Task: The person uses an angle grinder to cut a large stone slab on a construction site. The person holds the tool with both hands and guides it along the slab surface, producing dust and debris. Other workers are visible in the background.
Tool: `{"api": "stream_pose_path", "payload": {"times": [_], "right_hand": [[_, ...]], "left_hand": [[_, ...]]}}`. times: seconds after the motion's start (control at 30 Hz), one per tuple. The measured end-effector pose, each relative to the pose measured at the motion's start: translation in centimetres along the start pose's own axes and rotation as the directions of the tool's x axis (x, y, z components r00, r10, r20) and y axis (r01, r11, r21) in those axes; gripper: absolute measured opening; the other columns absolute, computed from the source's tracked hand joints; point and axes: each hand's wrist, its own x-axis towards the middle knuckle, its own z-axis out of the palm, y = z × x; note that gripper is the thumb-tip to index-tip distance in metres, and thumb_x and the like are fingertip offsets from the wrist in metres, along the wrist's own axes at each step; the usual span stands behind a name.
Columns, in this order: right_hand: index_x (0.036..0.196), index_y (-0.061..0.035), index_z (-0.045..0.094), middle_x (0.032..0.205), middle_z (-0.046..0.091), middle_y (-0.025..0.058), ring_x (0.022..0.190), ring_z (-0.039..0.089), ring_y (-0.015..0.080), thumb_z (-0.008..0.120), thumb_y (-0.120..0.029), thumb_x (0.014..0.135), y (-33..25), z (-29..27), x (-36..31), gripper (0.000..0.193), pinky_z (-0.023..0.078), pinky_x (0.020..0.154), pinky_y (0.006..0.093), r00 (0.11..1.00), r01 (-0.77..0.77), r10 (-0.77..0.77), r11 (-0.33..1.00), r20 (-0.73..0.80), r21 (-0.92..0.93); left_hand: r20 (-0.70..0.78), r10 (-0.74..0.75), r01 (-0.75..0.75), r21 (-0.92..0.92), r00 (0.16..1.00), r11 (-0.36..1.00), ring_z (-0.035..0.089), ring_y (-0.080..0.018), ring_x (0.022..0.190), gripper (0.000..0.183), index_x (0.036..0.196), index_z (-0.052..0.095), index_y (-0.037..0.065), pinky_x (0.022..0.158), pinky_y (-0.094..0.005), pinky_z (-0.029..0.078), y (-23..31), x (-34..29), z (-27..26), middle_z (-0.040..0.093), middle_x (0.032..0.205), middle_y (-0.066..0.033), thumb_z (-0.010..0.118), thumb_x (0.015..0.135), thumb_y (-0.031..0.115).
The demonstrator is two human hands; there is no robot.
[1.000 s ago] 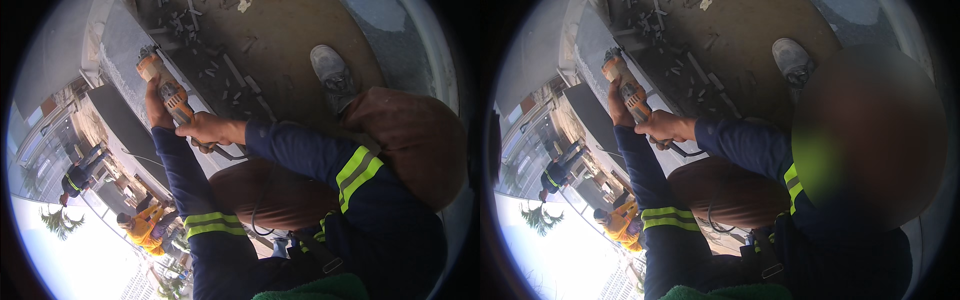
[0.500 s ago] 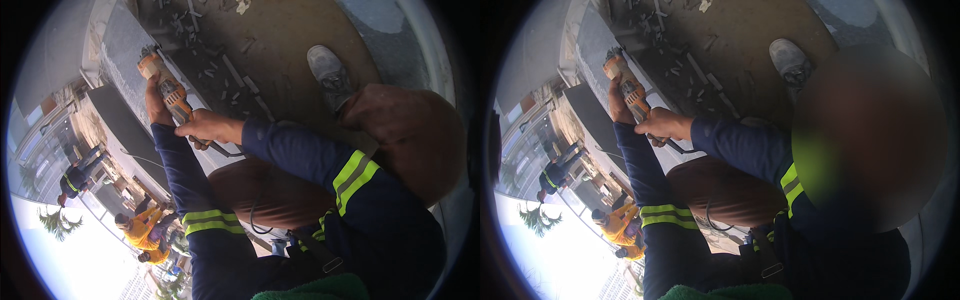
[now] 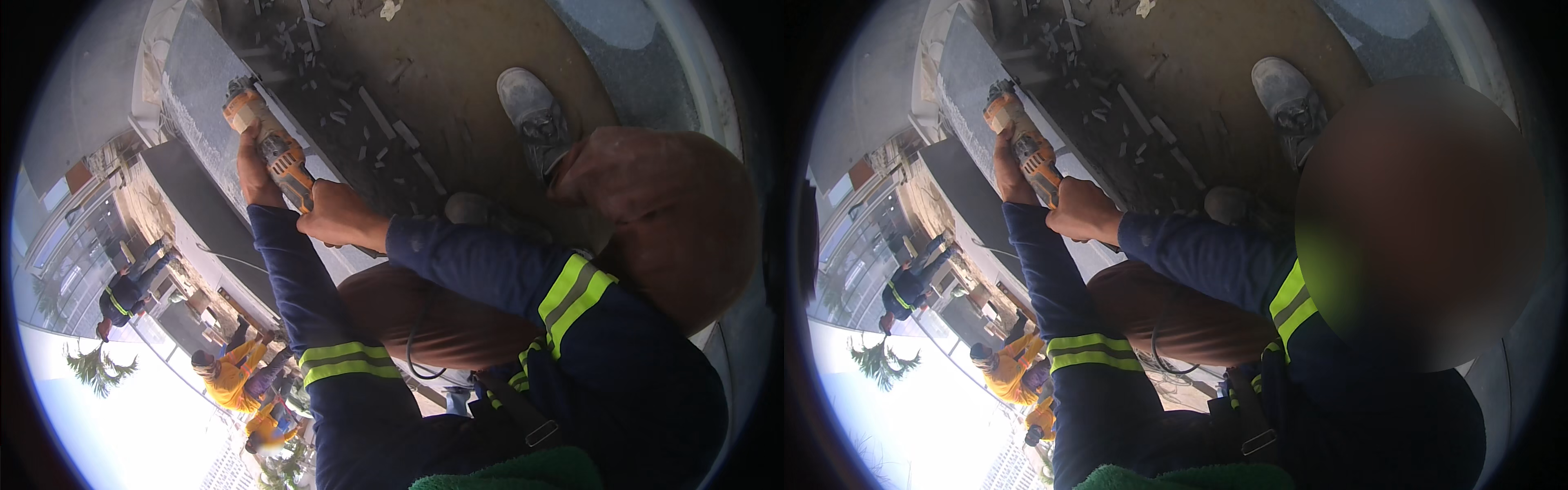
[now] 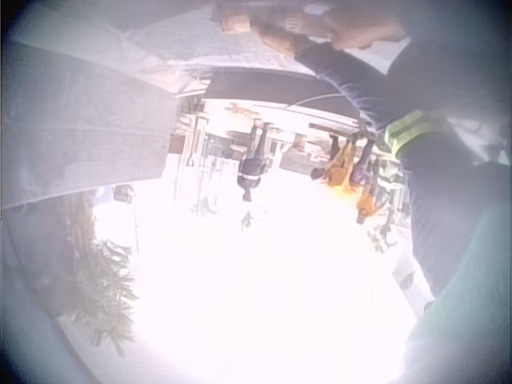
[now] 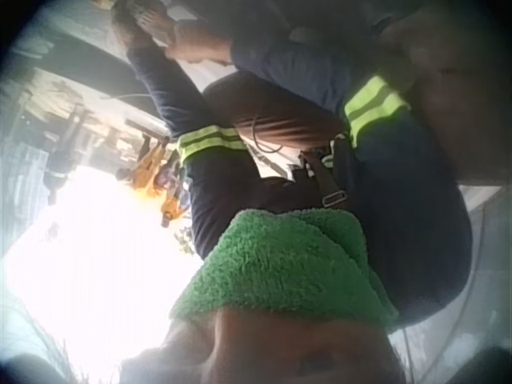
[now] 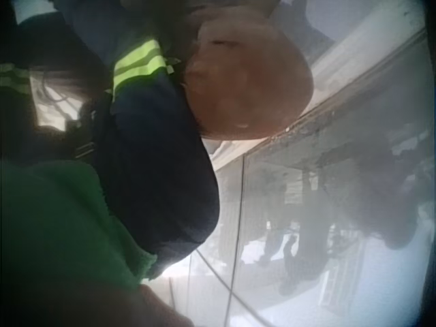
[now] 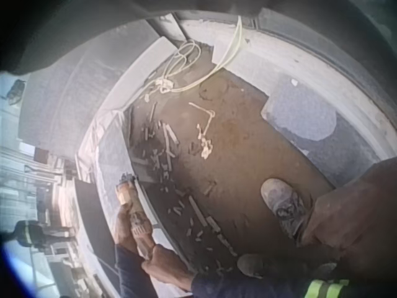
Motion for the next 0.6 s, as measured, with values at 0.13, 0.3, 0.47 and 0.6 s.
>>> {"api": "stream_pose_path", "payload": {"times": [0.13,0.3,0.47,0.6], "right_hand": [[0.095,0.0157,0.064,0.065,0.069,0.0210,0.060,0.073,0.0294,0.063,-0.010,0.082,-0.4,-0.6,-0.5,0.029,0.058,0.059,0.0411,0.999,-0.016,0.015,0.999,0.041,0.033],[0.089,0.0166,0.063,0.063,0.066,0.0197,0.053,0.070,0.0273,0.062,-0.006,0.082,-1.0,-1.5,-1.1,0.024,0.055,0.050,0.0396,0.992,-0.045,0.033,0.994,0.123,0.103],[0.088,0.0175,0.062,0.063,0.066,0.0195,0.052,0.068,0.0258,0.062,-0.005,0.082,-1.0,-1.6,-0.6,0.023,0.054,0.047,0.0382,0.985,-0.056,0.038,0.993,0.168,0.101],[0.091,0.0189,0.061,0.066,0.067,0.0209,0.053,0.069,0.0263,0.061,-0.004,0.083,-0.7,-1.4,-0.5,0.024,0.054,0.047,0.0373,0.984,-0.046,0.019,0.988,0.175,0.150]], "left_hand": [[0.010,-0.012,0.012,-0.014,1.000,1.000,0.069,-0.0254,0.066,0.039,0.111,0.059,0.004,0.058,-0.0386,0.060,0.1,-0.7,0.6,0.067,0.085,-0.0110,0.063,0.098,0.040],[0.009,0.022,-0.022,-0.016,1.000,1.000,0.069,-0.0258,0.066,0.040,0.111,0.058,0.003,0.057,-0.0391,0.060,0.1,-0.9,0.9,0.067,0.086,-0.0121,0.062,0.098,0.040],[0.033,0.037,-0.039,0.042,0.999,0.998,0.069,-0.0257,0.067,0.044,0.114,0.058,0.001,0.058,-0.0389,0.060,0.2,-1.0,0.7,0.069,0.090,-0.0152,0.061,0.098,0.042],[0.029,0.009,-0.010,0.045,1.000,0.999,0.069,-0.0256,0.069,0.045,0.115,0.057,0.001,0.059,-0.0385,0.060,0.0,-0.6,0.1,0.070,0.092,-0.0167,0.060,0.098,0.043]]}}
